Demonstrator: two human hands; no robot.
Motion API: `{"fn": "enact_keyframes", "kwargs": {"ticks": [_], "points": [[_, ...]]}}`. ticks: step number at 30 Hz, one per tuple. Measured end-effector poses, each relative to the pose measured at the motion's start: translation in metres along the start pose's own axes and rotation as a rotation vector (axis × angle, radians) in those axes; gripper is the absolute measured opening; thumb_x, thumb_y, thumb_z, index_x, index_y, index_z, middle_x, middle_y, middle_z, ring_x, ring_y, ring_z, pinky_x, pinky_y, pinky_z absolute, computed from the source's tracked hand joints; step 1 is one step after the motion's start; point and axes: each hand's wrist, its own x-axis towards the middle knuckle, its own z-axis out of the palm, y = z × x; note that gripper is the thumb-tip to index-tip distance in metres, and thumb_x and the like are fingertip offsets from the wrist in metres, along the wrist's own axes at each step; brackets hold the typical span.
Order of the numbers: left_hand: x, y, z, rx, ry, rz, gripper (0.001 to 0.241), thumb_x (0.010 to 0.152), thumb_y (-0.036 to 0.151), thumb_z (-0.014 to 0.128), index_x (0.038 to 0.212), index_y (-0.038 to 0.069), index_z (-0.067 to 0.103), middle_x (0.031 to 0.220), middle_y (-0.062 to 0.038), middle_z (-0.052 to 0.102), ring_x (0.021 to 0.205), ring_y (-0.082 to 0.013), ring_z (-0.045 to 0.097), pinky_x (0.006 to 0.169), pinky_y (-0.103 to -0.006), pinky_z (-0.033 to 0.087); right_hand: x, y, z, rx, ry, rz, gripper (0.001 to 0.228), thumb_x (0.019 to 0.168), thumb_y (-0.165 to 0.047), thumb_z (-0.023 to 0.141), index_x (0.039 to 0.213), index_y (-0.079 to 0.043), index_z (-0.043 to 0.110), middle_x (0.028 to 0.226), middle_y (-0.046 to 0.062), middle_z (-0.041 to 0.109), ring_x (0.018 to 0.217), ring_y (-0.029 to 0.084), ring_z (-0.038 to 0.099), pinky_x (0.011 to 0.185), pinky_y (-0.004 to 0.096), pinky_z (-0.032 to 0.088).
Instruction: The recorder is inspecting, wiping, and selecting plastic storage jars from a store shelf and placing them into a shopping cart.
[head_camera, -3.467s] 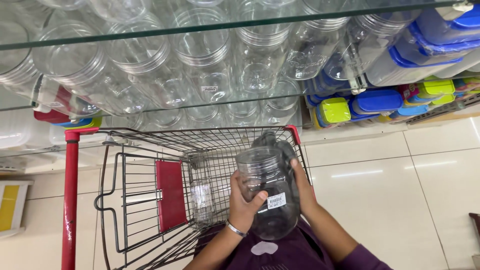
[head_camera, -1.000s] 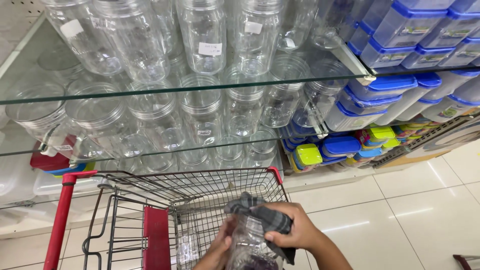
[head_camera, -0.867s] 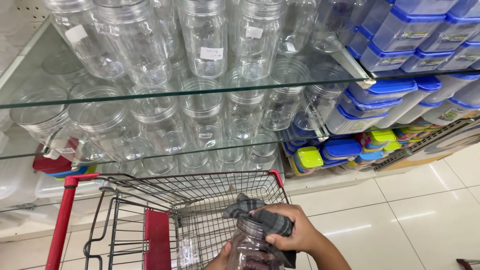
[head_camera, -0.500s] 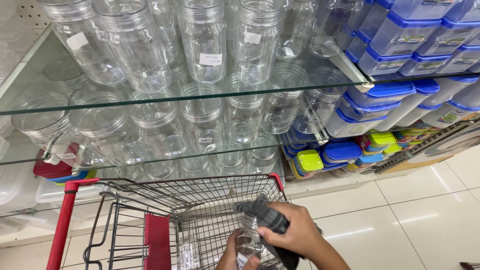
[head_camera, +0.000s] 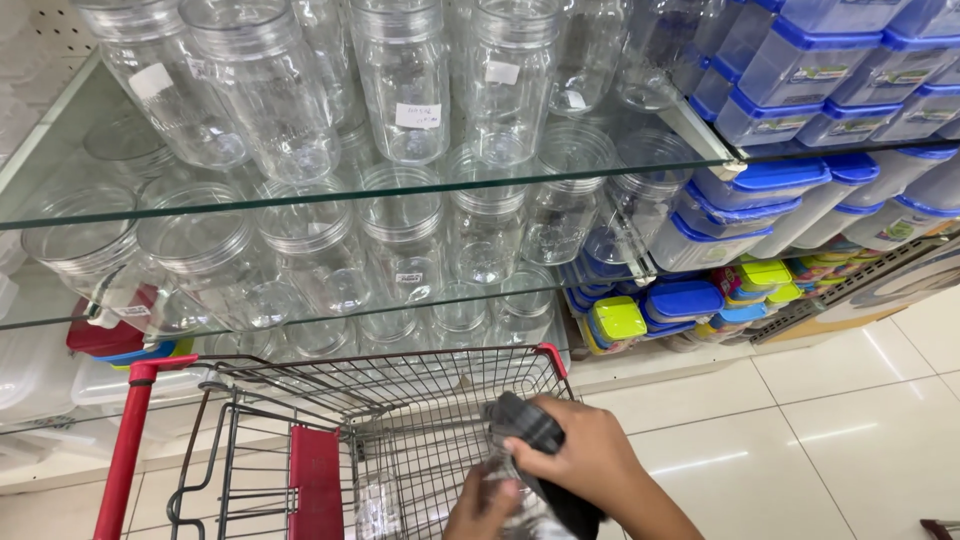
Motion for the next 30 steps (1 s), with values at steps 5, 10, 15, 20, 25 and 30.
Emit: {"fn": "enact_keyframes", "kwargs": {"ticks": [5, 10, 15, 20, 25, 30], "points": [[-0.006, -0.003, 0.005, 0.640, 0.309, 0.115, 0.100, 0.092, 0.067, 0.064, 0.146, -0.006, 0.022, 0.128, -0.028, 0.059, 0.118, -0.0353, 0.067, 0.098, -0.0448, 0.057, -0.001, 0.001, 0.006, -0.025, 0.141, -0.215, 0.049, 0.066, -0.052, 0.082, 0.100, -0.017, 0.077, 0.077, 0.008, 0.075, 0.071, 0.029, 0.073, 0.064, 0.041, 0.057], [0.000, 0.021, -0.020, 0.130, 0.288, -0.131, 0.084, 0.091, 0.068, 0.047, 0.144, 0.003, 0.041, 0.125, -0.023, 0.061, 0.114, -0.0357, 0.066, 0.095, -0.0495, 0.059, 0.008, 0.055, 0.028, 0.303, 0.026, -0.373, 0.050, 0.064, -0.043, 0.084, 0.098, -0.007, 0.077, 0.078, 0.006, 0.075, 0.065, 0.020, 0.073, 0.063, 0.033, 0.059], [0.005, 0.058, 0.003, -0.576, -0.082, -0.350, 0.092, 0.082, 0.077, 0.037, 0.147, 0.012, 0.041, 0.137, -0.015, 0.059, 0.124, -0.0324, 0.065, 0.101, -0.0526, 0.058, 0.015, 0.081, 0.049, 0.778, -0.087, -0.472, 0.044, 0.077, -0.039, 0.080, 0.096, 0.000, 0.073, 0.085, 0.006, 0.069, 0.076, 0.015, 0.064, 0.070, 0.028, 0.053], [0.008, 0.047, 0.002, -0.323, -0.011, -0.329, 0.091, 0.093, 0.076, 0.039, 0.152, 0.007, 0.036, 0.137, -0.019, 0.057, 0.127, -0.0340, 0.059, 0.105, -0.0507, 0.052, 0.005, 0.033, 0.025, 0.281, 0.045, -0.147, 0.045, 0.068, -0.045, 0.084, 0.092, -0.008, 0.076, 0.071, 0.006, 0.069, 0.062, 0.019, 0.065, 0.060, 0.033, 0.052], [0.005, 0.047, 0.016, 0.296, 0.376, -0.345, 0.090, 0.093, 0.076, 0.031, 0.153, 0.008, 0.032, 0.141, -0.017, 0.059, 0.134, -0.0266, 0.060, 0.112, -0.0434, 0.048, 0.008, 0.025, 0.025, 0.063, 0.154, -0.019, 0.045, 0.070, -0.049, 0.087, 0.091, -0.011, 0.076, 0.072, 0.009, 0.072, 0.067, 0.027, 0.069, 0.062, 0.038, 0.055], [0.006, 0.081, 0.018, 0.005, 0.316, -0.367, 0.089, 0.089, 0.073, 0.026, 0.152, 0.010, 0.035, 0.143, -0.020, 0.058, 0.124, -0.0326, 0.062, 0.100, -0.0539, 0.053, 0.015, 0.084, 0.049, 0.752, 0.020, -0.419, 0.036, 0.078, -0.033, 0.083, 0.091, 0.000, 0.075, 0.082, 0.008, 0.070, 0.073, 0.018, 0.064, 0.066, 0.032, 0.053]]}}
